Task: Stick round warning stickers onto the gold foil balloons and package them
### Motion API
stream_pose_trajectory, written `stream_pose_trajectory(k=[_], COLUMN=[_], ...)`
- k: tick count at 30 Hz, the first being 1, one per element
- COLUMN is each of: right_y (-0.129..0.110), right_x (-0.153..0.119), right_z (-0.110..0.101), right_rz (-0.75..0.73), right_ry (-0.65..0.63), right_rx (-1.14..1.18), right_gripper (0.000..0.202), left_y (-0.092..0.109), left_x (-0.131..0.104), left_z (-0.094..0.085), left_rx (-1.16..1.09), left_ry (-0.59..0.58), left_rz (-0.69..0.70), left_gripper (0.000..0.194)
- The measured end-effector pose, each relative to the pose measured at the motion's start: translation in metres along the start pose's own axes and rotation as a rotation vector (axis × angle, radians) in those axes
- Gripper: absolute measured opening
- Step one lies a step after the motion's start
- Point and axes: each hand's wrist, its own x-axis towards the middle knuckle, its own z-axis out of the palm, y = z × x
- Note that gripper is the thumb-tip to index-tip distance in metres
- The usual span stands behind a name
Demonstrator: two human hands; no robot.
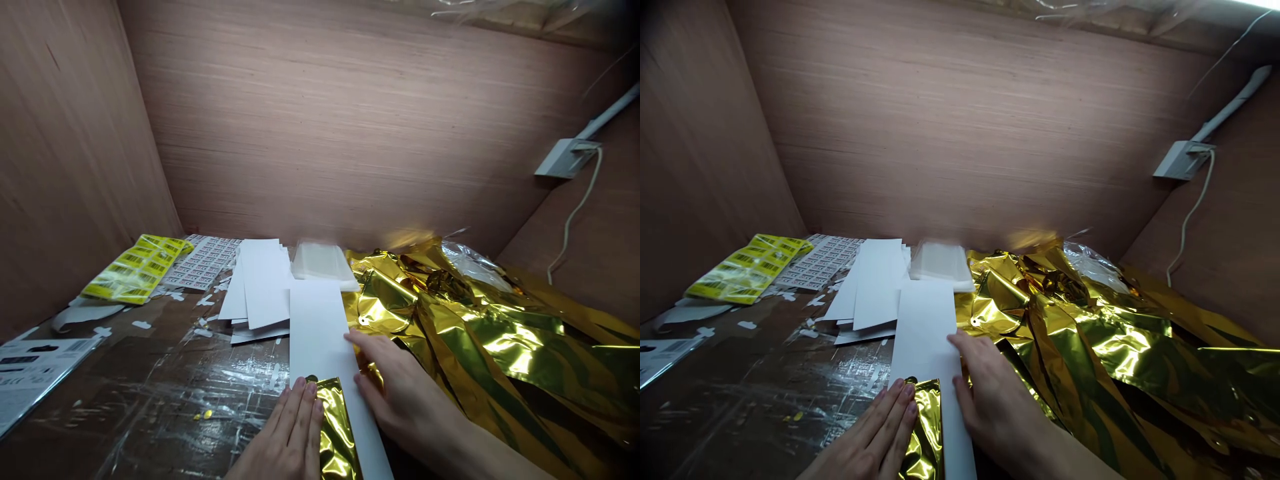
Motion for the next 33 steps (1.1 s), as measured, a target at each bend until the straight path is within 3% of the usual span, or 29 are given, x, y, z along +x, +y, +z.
stream_pose_trajectory(k=[3, 6, 8, 11, 13, 18, 24, 28, 31, 33], right_y=[0.012, 0.021, 0.022, 0.018, 0.015, 0.018, 0.017, -0.006, -0.018, -0.019], right_x=[0.020, 0.036, 0.040, 0.039, 0.036, 0.029, 0.026, 0.022, 0.016, 0.014], right_z=[0.005, 0.009, 0.007, -0.001, -0.006, -0.012, -0.026, -0.037, -0.036, -0.031], right_rz=[0.319, 0.404, 0.381, 0.320, 0.261, 0.021, -0.264, -0.161, -0.037, -0.033], right_ry=[0.010, -0.025, -0.079, -0.152, -0.157, -0.163, -0.387, -0.476, -0.480, -0.464], right_rx=[0.323, 0.471, 0.470, 0.428, 0.369, 0.216, 0.108, 0.002, -0.020, -0.027], right_gripper=[0.060, 0.074, 0.064, 0.025, 0.013, 0.023, 0.034, 0.017, 0.043, 0.052], left_y=[0.000, 0.000, 0.000, 0.000, 0.000, 0.000, -0.007, -0.013, -0.018, -0.026], left_x=[0.000, 0.002, 0.004, 0.005, 0.006, 0.006, 0.002, 0.004, 0.003, -0.001], left_z=[0.002, 0.001, -0.001, -0.004, -0.005, -0.004, -0.003, -0.007, -0.012, -0.022], left_rx=[0.003, 0.023, 0.033, 0.033, 0.020, -0.044, -0.274, -0.320, -0.293, -0.287], left_ry=[0.005, 0.008, 0.002, -0.011, -0.012, 0.028, 0.080, 0.068, 0.012, -0.034], left_rz=[-0.010, 0.012, 0.023, 0.017, 0.008, -0.005, -0.068, -0.013, 0.061, 0.079], left_gripper=[0.049, 0.046, 0.044, 0.043, 0.042, 0.044, 0.052, 0.057, 0.060, 0.061])
